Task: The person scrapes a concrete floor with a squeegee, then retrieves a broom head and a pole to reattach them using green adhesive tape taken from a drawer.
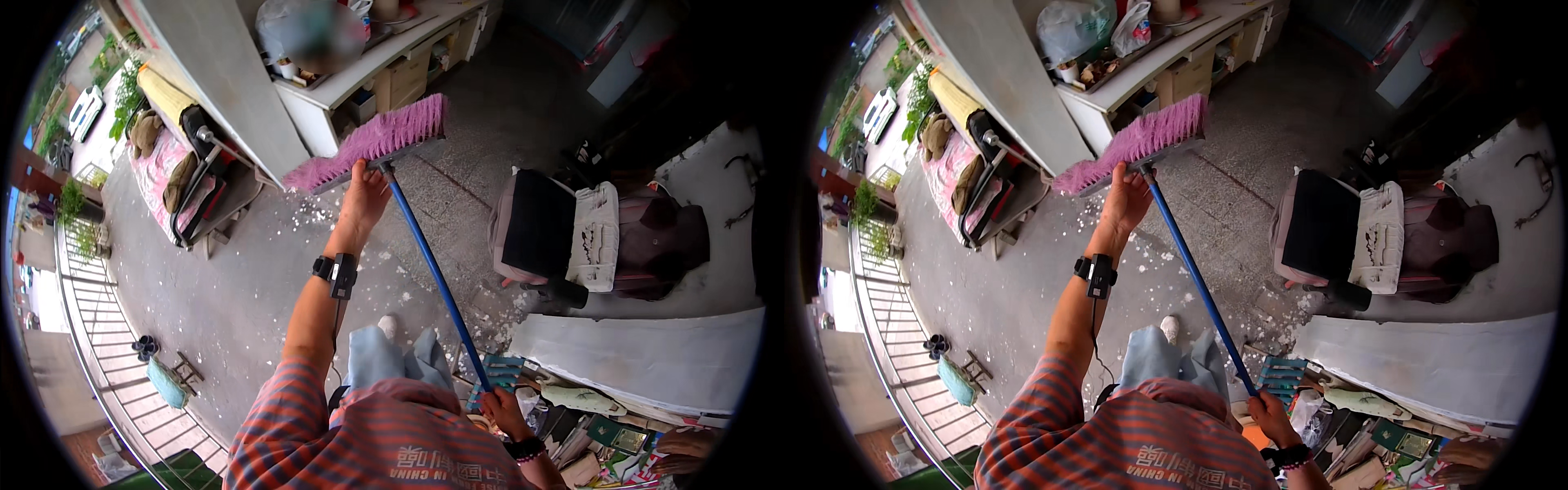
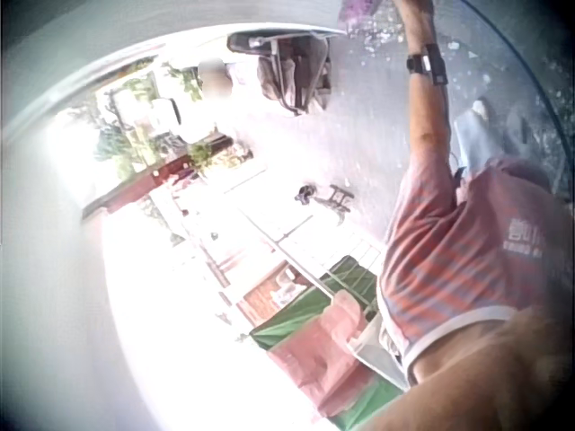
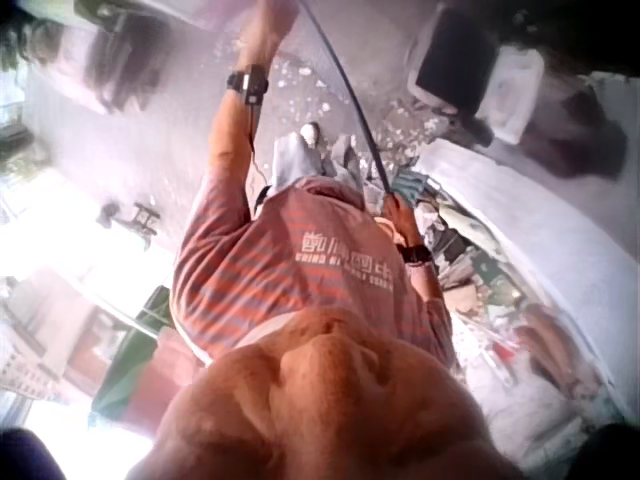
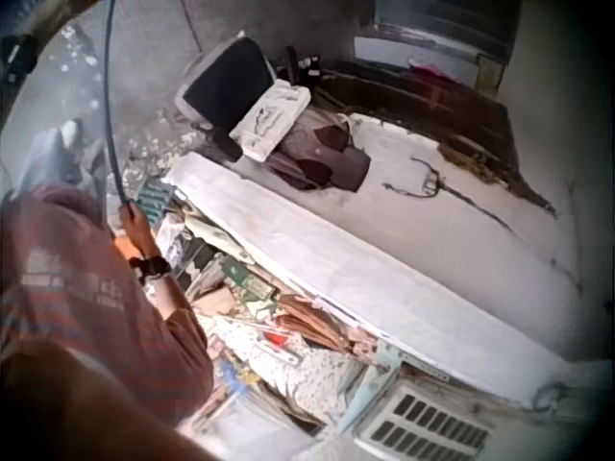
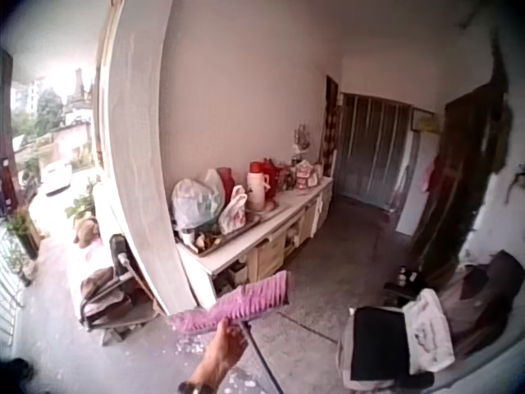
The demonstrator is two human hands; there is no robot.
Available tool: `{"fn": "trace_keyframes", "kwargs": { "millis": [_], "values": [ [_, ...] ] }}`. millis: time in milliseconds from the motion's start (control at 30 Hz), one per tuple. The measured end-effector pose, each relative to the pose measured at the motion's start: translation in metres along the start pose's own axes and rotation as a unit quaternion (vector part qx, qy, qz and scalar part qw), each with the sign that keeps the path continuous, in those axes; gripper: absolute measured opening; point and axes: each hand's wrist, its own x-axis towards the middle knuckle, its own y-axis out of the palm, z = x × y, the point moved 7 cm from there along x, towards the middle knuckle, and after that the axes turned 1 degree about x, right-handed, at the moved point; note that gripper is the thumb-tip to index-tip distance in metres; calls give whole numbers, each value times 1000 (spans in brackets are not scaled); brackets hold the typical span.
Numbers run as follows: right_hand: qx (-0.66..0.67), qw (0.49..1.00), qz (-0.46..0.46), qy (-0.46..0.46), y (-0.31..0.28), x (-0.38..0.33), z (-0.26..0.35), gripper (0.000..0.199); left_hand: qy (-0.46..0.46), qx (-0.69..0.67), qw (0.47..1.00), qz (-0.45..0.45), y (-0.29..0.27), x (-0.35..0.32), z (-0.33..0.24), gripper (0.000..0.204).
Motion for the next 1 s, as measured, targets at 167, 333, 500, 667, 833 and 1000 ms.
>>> {"fn": "trace_keyframes", "kwargs": {
  "millis": [167, 333, 500, 667, 833, 1000],
  "values": [
    [6, 991, -123, -45, -43, 75, 60, 23, -79, 2, 994, 72, 57, 105, 24, 50],
    [-66, 990, -113, -61, -83, 166, 115, 31, -109, 164, 980, 11, 70, 182, 58, 58],
    [233, 954, 134, 131, -108, 239, 220, 50, -189, 216, 958, 14, 60, 241, 94, 41],
    [363, 868, 305, 149, -153, 298, 292, 55, -179, 262, 947, 45, 118, 319, 105, 34],
    [408, 829, 342, 170, -192, 370, 367, 57, -139, 338, 928, 69, 182, 423, 102, 33],
    [382, 857, 323, 124, -241, 456, 429, 50, -136, 340, 925, 103, 227, 537, 116, 32]
  ]
}}
